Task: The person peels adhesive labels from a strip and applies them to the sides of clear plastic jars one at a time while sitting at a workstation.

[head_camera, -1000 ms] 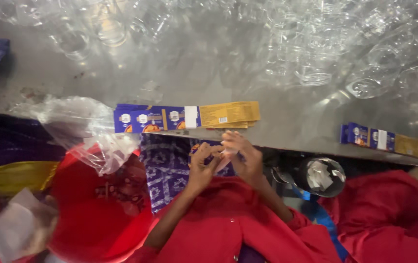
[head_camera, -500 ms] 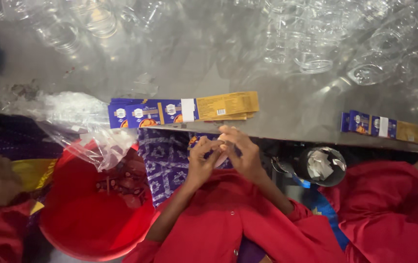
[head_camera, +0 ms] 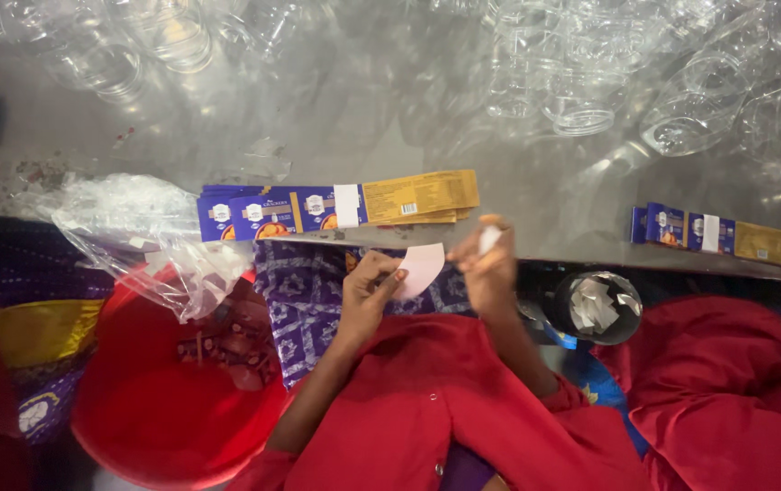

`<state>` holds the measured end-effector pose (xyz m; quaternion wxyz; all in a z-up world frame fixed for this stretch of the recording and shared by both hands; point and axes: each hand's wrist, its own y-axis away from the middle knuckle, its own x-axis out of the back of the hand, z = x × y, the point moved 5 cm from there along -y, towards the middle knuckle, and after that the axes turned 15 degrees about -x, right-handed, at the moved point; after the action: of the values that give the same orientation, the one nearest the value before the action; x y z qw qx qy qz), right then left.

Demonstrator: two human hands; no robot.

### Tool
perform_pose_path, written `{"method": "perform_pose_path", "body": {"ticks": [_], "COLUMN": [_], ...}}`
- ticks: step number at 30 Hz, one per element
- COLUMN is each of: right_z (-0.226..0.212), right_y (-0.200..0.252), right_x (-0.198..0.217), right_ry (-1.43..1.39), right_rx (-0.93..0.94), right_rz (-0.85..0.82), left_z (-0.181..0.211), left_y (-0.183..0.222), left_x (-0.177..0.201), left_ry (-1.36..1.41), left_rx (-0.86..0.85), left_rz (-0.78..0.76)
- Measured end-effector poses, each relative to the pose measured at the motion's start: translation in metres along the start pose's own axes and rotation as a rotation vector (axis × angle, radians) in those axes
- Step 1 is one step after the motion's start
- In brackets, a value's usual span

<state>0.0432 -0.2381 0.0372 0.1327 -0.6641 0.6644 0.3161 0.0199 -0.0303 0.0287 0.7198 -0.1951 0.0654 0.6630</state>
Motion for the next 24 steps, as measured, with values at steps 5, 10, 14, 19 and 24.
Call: {"method": "perform_pose_path", "body": {"ticks": [5, 10, 14, 19, 24], "right_z": [0.042, 0.008, -0.023, -0.011, -0.033], "right_y": [0.018, 0.013, 0.02, 0.01, 0.025], "right_x": [-0.049, -0.003, 0.004, -0.023, -0.072], "right_ry": [1.373, 1.126, 0.26, 0.965, 1.374], "right_rx": [0.378, -0.046, -0.004, 0.011, 0.565], "right_rz": [-0.275, -0.182, -0.489, -0.164, 0.179], "left_z": [0.026, 0.104, 0.054, -0.017, -0.003], "left_y": [-0.015, -0.015, -0.01, 0.009, -0.009], "left_x": [0.038, 0.159, 0.138, 0.023, 0.0], "left_ry": [0.199, 0.408, 0.048, 0.388, -0.02], "left_rx": [0.059, -0.382, -0.214, 0.346, 0.19], "left_rz": [0.18, 0.332, 0.057, -0.302, -0.226]}}
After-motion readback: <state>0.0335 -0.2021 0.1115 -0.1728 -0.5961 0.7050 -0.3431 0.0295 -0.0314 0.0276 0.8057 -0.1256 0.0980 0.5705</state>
